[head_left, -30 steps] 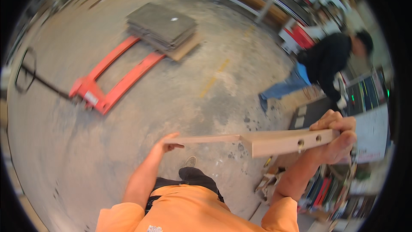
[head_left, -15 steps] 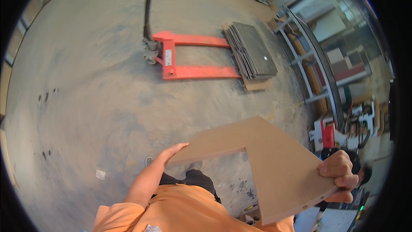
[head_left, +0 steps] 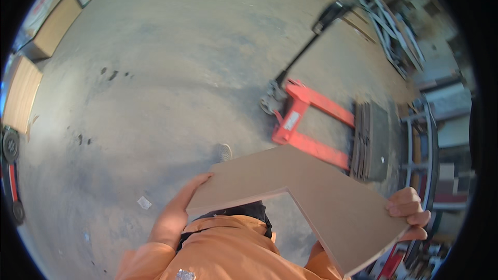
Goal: The person carries a large L-shaped wooden panel across a workshop, places it on a metal frame, then walks to a conveyor machine. They pick up a barcode scanner and scan labels on several wooden panels, placing them on the conveyor belt.
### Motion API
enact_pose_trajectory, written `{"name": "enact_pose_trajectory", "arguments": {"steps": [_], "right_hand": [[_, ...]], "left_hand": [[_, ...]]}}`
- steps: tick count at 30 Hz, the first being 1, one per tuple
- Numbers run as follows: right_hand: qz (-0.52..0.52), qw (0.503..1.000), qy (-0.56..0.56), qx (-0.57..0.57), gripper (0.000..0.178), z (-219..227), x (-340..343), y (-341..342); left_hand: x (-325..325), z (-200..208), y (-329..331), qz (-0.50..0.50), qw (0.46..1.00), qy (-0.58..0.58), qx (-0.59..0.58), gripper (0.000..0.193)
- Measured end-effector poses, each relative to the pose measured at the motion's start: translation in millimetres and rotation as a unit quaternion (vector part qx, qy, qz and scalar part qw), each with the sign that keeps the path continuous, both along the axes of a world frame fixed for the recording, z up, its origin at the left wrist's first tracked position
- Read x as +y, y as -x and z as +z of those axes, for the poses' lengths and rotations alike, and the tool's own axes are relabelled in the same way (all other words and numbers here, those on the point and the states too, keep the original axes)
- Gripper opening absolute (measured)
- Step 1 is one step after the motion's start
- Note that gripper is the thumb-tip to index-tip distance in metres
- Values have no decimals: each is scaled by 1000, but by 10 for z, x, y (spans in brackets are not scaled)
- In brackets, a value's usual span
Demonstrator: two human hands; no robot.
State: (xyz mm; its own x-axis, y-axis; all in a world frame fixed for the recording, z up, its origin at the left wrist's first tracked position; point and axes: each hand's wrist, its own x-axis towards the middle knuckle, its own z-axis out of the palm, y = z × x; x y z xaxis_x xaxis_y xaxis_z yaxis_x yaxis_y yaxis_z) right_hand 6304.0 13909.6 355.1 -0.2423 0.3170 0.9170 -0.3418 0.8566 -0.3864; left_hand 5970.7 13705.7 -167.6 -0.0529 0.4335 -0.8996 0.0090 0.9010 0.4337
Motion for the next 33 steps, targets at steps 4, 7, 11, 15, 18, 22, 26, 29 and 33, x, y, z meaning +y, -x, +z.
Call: {"name": "enact_pose_trajectory", "arguments": {"steps": [4, 7, 11, 15, 18, 22, 26, 29, 33], "right_hand": [[138, 978, 144, 54, 51, -509, 1261, 1123], [176, 892, 392, 139, 53, -969, 1909, 1945], [230, 665, 670, 238, 48, -1757, 2584, 3188], [239, 571, 761, 192, 44, -2386, 3372, 4633], [250, 561, 775, 151, 40, -2502, 4023, 5641], [229, 544, 798, 122, 35, -2296, 4885, 6421], [180, 560, 807, 47, 26, -2296, 5770, 6746], [86, 558, 823, -54, 28, -2680, 6501, 7059], [-115, 475, 868, -88, 35, -3270, 7584, 7765]], "left_hand": [[5, -6, 1413, 117, 987, 41, 100, 62], [-314, 296, 2369, 280, 944, 63, 161, 63], [-547, 952, 3441, 491, 835, 60, 241, 66], [-44, 1602, 4439, 575, 740, 56, 344, 73], [716, 2010, 5233, 602, 700, 9, 384, 73], [1840, 2472, 6309, 629, 665, 63, 397, 72], [3111, 2807, 7389, 515, 711, -7, 479, 65], [4294, 2974, 8144, 527, 684, -199, 464, 59], [6044, 3319, 8993, 492, 659, -291, 489, 49]]}}
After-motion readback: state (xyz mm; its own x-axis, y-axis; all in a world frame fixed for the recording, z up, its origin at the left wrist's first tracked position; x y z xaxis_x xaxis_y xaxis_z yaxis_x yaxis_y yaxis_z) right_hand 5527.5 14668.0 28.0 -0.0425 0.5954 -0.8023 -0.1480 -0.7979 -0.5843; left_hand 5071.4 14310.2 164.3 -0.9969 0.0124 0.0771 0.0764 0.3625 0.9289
